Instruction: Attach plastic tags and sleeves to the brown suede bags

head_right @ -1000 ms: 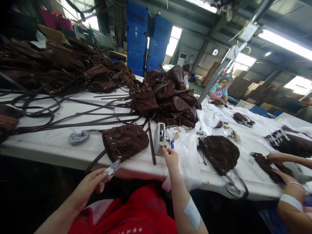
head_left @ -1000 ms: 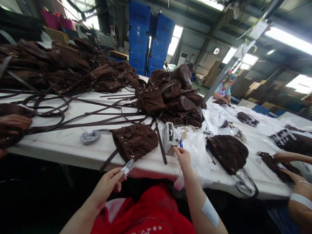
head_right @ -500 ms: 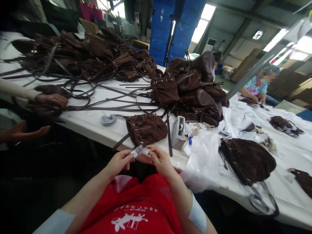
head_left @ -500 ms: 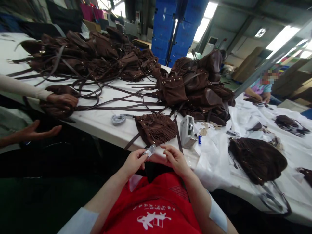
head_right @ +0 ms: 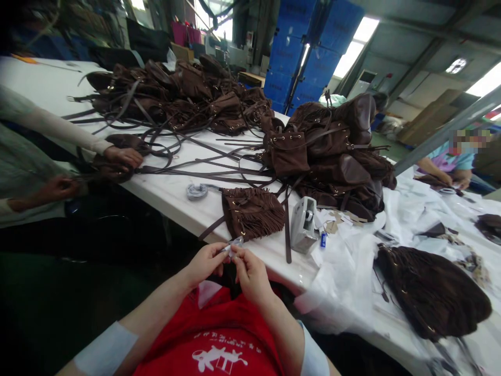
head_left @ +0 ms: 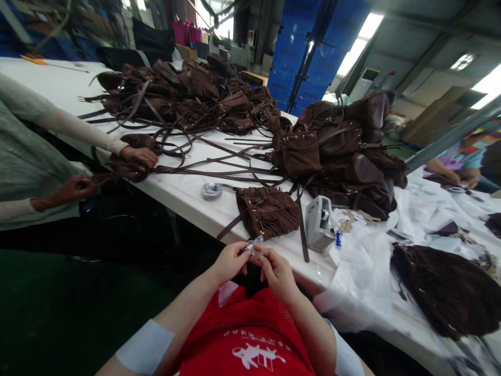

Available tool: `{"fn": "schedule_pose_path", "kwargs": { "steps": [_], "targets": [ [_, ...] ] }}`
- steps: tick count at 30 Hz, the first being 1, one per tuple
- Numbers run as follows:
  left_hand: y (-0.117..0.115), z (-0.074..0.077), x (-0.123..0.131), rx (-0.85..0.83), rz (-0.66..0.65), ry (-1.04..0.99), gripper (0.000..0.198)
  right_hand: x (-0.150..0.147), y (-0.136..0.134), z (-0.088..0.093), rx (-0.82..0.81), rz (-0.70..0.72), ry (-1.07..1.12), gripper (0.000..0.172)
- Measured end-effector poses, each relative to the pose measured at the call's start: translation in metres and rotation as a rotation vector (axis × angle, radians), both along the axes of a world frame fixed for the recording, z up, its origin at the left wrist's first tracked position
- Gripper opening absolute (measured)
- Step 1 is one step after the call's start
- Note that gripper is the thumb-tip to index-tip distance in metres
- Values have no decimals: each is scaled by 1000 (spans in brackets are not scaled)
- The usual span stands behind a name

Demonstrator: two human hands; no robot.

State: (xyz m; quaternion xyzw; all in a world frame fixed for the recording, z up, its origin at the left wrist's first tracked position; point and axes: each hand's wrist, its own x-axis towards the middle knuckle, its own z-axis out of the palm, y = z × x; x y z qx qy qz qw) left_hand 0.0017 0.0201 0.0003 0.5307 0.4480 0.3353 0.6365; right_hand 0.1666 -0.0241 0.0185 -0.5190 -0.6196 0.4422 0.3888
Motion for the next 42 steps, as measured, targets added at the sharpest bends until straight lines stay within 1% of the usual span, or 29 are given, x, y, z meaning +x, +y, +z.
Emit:
{"fn": "schedule_pose_path", "kwargs": {
  "steps": [2, 4, 6, 7, 11, 13, 17, 21, 26, 29, 33, 36, 39, 42],
  "targets": [
    [0, 1, 0, -17, 17, -12, 30, 1, 3, 0, 27, -22, 9, 24],
    [-1, 1, 0, -43, 42, -12, 32, 4, 8, 0, 56, -102, 26, 26],
    [-1, 1, 0, -60, 62, -6, 33, 5, 13, 0, 26, -171, 71, 30],
    [-2, 1, 0, -60, 65, -1, 33, 5, 14, 0, -16, -179, 102, 33],
    [-3, 3, 0, -43, 61, 5, 32, -2, 17, -4, -212, -130, 211, 39],
    [-3, 5, 0, -24, 57, 4, 30, -5, 16, -7, -266, -113, 238, 41],
    [-4, 7, 0, 4, 56, 4, 28, -7, 18, -14, -322, -104, 241, 42],
    [-4, 5, 0, 28, 48, 9, 27, -7, 23, -18, -355, -98, 242, 43],
    [-4, 4, -2, 98, 35, 66, 25, -4, 27, -22, -386, -54, 247, 48],
    [-3, 2, -2, 110, 55, 108, 29, 0, 28, -23, -416, -5, 258, 50],
    [-1, -5, 2, 60, 108, 133, 39, 4, 26, -24, -440, 76, 340, 45],
    [0, -7, 4, 63, 124, 134, 40, 4, 26, -24, -461, 58, 365, 45],
    [-1, -2, 5, 120, 151, 152, 38, -1, 30, -24, -454, 30, 343, 44],
    [-5, 8, 4, 251, 186, 233, 36, -9, 31, -27, -427, 14, 324, 42]
  ]
}}
